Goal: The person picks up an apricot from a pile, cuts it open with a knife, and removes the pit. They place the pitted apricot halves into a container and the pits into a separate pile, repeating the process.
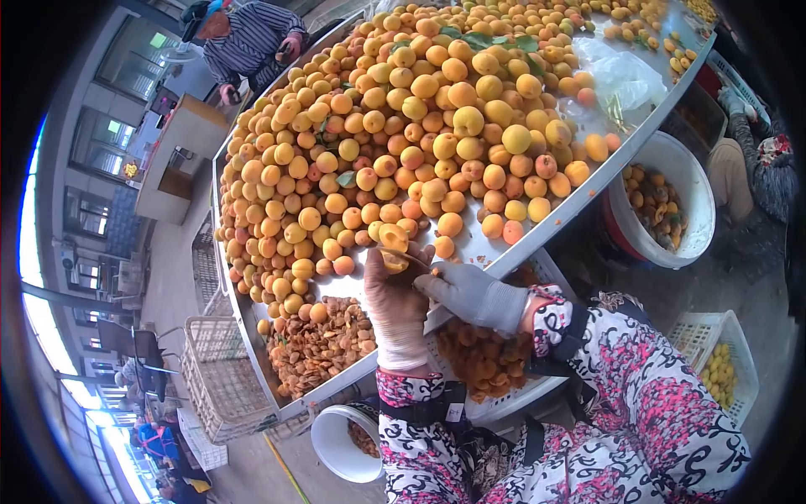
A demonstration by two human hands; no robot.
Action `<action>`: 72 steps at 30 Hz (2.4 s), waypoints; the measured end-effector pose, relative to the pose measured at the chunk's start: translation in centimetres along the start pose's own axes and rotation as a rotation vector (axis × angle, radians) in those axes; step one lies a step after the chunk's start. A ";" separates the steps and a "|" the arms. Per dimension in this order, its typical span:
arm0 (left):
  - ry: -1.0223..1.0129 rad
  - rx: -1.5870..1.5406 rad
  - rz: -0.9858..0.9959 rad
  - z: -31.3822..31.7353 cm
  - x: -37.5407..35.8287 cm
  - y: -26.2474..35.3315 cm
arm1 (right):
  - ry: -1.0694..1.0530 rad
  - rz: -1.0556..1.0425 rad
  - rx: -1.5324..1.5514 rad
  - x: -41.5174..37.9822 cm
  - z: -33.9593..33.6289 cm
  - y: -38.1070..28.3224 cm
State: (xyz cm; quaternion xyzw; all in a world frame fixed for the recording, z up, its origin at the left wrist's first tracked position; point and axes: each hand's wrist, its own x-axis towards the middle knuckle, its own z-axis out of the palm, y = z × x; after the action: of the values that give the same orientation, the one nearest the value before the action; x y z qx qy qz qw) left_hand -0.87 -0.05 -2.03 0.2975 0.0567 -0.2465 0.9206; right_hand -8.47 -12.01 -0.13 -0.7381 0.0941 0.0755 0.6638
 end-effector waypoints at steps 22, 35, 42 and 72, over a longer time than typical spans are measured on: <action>-0.058 -0.003 -0.201 0.2 -2.4 -0.4 | -0.299 -0.041 -0.247 -1.0 -5.7 -4.0; 0.031 0.098 -0.507 1.4 -4.3 -5.4 | 0.097 -0.335 1.009 -0.3 -4.6 -2.6; 0.095 0.026 -0.597 1.4 -4.4 -5.8 | 0.205 -0.431 0.665 -0.9 -3.8 -2.7; -0.176 0.166 -0.655 1.5 -5.6 -4.4 | 0.021 -0.411 0.747 -1.3 -4.8 -2.9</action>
State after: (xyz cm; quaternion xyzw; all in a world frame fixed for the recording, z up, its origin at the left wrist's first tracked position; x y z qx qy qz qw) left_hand -8.02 -1.68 -1.69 0.3149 0.0495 -0.5570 0.7668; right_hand -9.16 -16.46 3.49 -0.4510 -0.0271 -0.1051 0.8859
